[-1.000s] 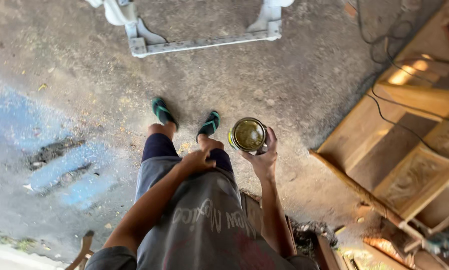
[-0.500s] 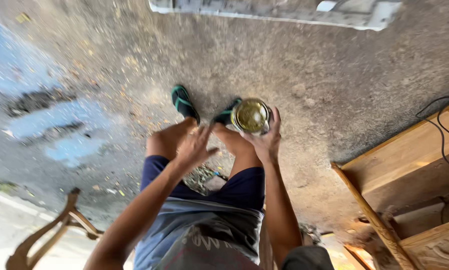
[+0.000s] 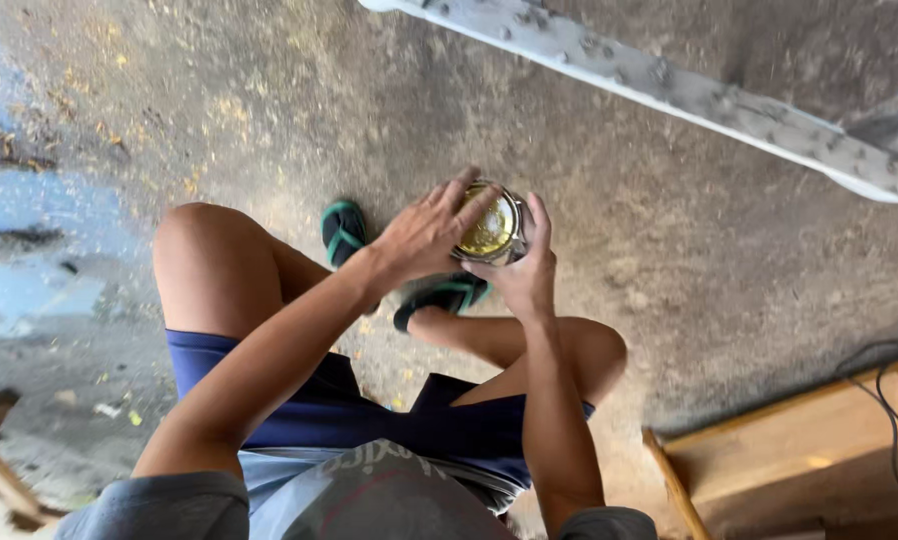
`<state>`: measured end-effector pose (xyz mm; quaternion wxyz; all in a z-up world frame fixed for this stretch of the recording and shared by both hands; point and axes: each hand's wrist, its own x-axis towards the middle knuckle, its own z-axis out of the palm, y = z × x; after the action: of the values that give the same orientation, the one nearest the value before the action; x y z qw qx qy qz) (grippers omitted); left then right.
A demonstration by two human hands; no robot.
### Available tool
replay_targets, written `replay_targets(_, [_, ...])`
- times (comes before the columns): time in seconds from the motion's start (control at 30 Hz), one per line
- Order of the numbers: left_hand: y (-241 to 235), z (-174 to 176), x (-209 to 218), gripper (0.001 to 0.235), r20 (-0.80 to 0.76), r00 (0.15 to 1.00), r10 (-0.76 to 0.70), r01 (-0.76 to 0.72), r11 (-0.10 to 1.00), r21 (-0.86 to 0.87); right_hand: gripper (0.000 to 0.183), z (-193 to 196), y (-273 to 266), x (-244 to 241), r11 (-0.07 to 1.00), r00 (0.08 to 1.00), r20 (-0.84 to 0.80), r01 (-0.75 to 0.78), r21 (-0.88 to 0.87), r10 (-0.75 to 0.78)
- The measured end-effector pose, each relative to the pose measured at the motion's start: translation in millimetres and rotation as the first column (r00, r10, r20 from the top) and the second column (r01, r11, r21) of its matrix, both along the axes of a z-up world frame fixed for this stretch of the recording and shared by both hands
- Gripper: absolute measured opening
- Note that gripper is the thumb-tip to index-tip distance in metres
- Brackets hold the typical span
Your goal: The person applies a filler paste to a white chair frame using a small metal tool. They scrape the filler from a can and spread it into joints and crevices on the chair legs and frame.
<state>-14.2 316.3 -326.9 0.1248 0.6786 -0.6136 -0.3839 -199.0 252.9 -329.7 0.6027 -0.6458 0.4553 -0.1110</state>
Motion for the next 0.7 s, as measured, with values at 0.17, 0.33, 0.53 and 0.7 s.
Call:
replay_targets(0.17, [-7.2, -59.2, 7.9, 0.129, 0.000, 1.000, 0.031, -0.030, 0.992, -0.120, 0.115, -22.3, -37.7, 19.5, 0.969, 0.978, -0.120, -0.190, -0.160, 0.172])
replay_targets(0.33, [-31.8, -128.4, 0.5, 0.123, 0.147, 0.989, -0.025, 0.034, 0.998, -0.059, 0.060, -36.4, -68.7, 16.8, 0.977, 0.911, -0.376, -0.206, -0.063, 0.168])
replay_targets(0.53, [-20.1, -178.9, 13.5, 0.114, 0.327, 0.939, 0.105, -0.082, 0.993, -0.083, 0.030, -10.8, -116.2, -105.4, 0.822, 0.740, -0.566, -0.032, -0.569, -0.363])
replay_targets(0.7, [-21.6, -189.2, 24.3, 0.113, 0.518, 0.855, 0.035, -0.041, 0.999, 0.000, 0.053, -63.1, -144.7, -194.3, 0.901, 0.450, -0.882, -0.310, -0.302, -0.141])
